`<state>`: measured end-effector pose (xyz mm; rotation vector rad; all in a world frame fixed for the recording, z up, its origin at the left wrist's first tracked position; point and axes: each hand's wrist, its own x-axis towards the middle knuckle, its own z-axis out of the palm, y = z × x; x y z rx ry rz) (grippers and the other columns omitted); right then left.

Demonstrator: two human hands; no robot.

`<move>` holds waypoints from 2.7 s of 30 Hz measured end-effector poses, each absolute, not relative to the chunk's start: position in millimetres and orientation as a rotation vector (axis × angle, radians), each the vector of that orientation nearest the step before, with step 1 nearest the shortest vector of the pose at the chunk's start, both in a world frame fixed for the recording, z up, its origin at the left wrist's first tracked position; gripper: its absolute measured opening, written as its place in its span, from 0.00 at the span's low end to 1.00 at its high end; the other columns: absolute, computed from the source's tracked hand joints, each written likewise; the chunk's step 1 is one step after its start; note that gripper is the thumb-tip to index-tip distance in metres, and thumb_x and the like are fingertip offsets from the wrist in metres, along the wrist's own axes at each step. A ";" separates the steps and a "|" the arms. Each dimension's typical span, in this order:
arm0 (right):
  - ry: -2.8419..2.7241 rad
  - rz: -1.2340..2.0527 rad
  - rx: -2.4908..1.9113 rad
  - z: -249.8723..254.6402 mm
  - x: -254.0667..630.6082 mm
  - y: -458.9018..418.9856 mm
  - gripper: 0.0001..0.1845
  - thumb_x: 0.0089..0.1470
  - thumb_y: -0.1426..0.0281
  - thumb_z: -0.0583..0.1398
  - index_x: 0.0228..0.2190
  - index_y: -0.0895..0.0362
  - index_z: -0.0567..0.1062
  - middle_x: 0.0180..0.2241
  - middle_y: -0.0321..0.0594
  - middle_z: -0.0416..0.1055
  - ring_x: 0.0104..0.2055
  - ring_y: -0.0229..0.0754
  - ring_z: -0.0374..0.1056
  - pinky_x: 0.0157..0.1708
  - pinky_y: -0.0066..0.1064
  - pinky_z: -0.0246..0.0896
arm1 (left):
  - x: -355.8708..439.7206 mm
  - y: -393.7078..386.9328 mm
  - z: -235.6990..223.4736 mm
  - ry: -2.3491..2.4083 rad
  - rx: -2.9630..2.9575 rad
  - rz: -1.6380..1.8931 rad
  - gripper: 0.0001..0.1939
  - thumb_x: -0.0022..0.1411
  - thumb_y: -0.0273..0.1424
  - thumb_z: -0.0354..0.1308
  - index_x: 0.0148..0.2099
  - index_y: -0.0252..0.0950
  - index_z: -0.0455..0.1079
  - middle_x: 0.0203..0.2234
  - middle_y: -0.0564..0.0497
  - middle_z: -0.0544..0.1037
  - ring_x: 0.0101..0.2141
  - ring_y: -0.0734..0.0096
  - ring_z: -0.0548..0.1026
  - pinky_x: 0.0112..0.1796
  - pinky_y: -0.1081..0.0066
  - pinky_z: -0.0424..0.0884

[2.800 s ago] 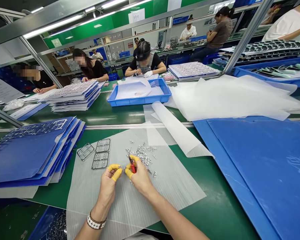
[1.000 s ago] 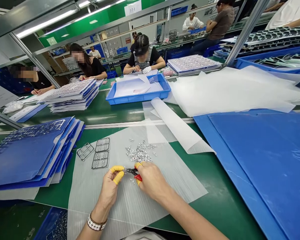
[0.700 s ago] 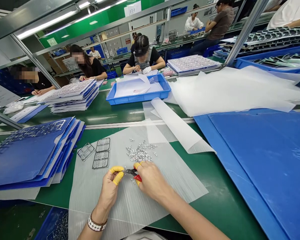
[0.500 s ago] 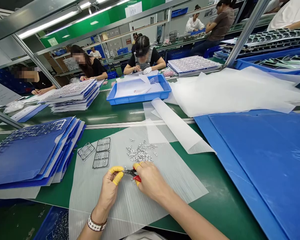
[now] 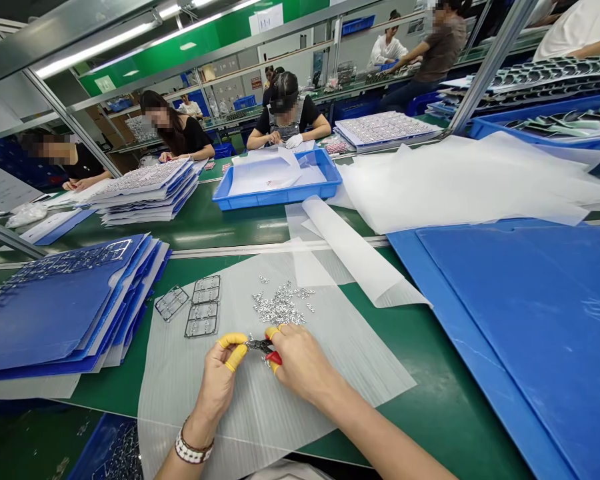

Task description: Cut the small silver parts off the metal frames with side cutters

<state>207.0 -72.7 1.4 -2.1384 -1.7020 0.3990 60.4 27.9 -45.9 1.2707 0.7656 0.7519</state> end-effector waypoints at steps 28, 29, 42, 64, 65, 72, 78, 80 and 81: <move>-0.874 0.785 -1.662 -22.6 196.0 -53.0 0.11 0.45 0.70 0.58 0.34 0.55 0.67 0.31 0.35 0.71 0.33 0.40 0.68 0.33 0.31 0.62 | 74.1 26.8 -39.6 0.860 1.103 0.655 0.16 0.43 0.35 0.68 0.35 0.33 0.74 0.29 0.49 0.76 0.30 0.72 0.71 0.32 0.74 0.66; -0.871 0.786 -1.678 -22.6 195.0 -52.1 0.11 0.44 0.70 0.58 0.34 0.55 0.67 0.30 0.35 0.71 0.32 0.40 0.68 0.33 0.31 0.62 | 74.4 26.8 -40.2 0.862 1.119 0.655 0.16 0.43 0.36 0.68 0.35 0.33 0.74 0.29 0.49 0.76 0.30 0.72 0.71 0.32 0.74 0.66; -0.956 0.808 -1.731 -29.2 200.5 -56.1 0.10 0.46 0.71 0.56 0.35 0.55 0.67 0.30 0.36 0.71 0.31 0.40 0.67 0.31 0.31 0.61 | 62.1 27.9 -30.1 0.887 1.775 0.667 0.12 0.49 0.33 0.62 0.39 0.39 0.76 0.29 0.49 0.77 0.22 0.73 0.65 0.27 0.73 0.63; -1.675 0.367 -2.168 -4.4 213.5 -80.3 0.09 0.49 0.73 0.56 0.35 0.57 0.71 0.30 0.42 0.70 0.33 0.43 0.64 0.32 0.31 0.53 | 63.4 29.2 -42.4 0.783 1.494 0.626 0.10 0.53 0.35 0.62 0.36 0.36 0.75 0.32 0.47 0.78 0.33 0.68 0.74 0.38 0.69 0.69; -1.680 0.362 -2.161 -4.4 212.8 -80.0 0.09 0.48 0.73 0.57 0.35 0.57 0.71 0.29 0.41 0.69 0.33 0.43 0.64 0.32 0.31 0.53 | 62.8 29.2 -42.3 0.773 1.506 0.627 0.09 0.53 0.34 0.61 0.36 0.36 0.75 0.32 0.48 0.78 0.33 0.68 0.74 0.38 0.69 0.69; -1.682 0.354 -2.145 -3.9 210.8 -80.8 0.10 0.47 0.75 0.57 0.35 0.56 0.70 0.29 0.40 0.68 0.33 0.43 0.64 0.32 0.31 0.52 | 60.5 28.5 -40.8 0.715 1.649 0.661 0.07 0.55 0.32 0.60 0.36 0.36 0.75 0.33 0.48 0.78 0.35 0.67 0.74 0.39 0.69 0.70; -1.688 0.359 -2.156 -2.7 210.5 -81.5 0.11 0.46 0.76 0.58 0.36 0.56 0.70 0.29 0.40 0.69 0.34 0.44 0.64 0.34 0.31 0.53 | 59.9 28.9 -39.0 0.677 1.779 0.688 0.07 0.56 0.32 0.58 0.37 0.37 0.75 0.33 0.49 0.77 0.36 0.68 0.73 0.39 0.69 0.69; -1.693 0.360 -2.156 -2.6 210.5 -81.6 0.12 0.46 0.76 0.57 0.36 0.56 0.70 0.30 0.41 0.69 0.34 0.44 0.64 0.35 0.32 0.53 | 59.4 29.4 -38.9 0.660 1.807 0.687 0.07 0.57 0.32 0.58 0.37 0.38 0.74 0.33 0.49 0.77 0.36 0.68 0.73 0.40 0.69 0.69; -1.696 0.362 -2.155 -2.7 210.6 -81.6 0.12 0.46 0.76 0.57 0.36 0.56 0.70 0.30 0.41 0.69 0.34 0.44 0.64 0.35 0.32 0.53 | 59.1 29.6 -38.8 0.651 1.821 0.684 0.07 0.58 0.32 0.57 0.38 0.38 0.74 0.32 0.49 0.77 0.36 0.68 0.73 0.40 0.69 0.68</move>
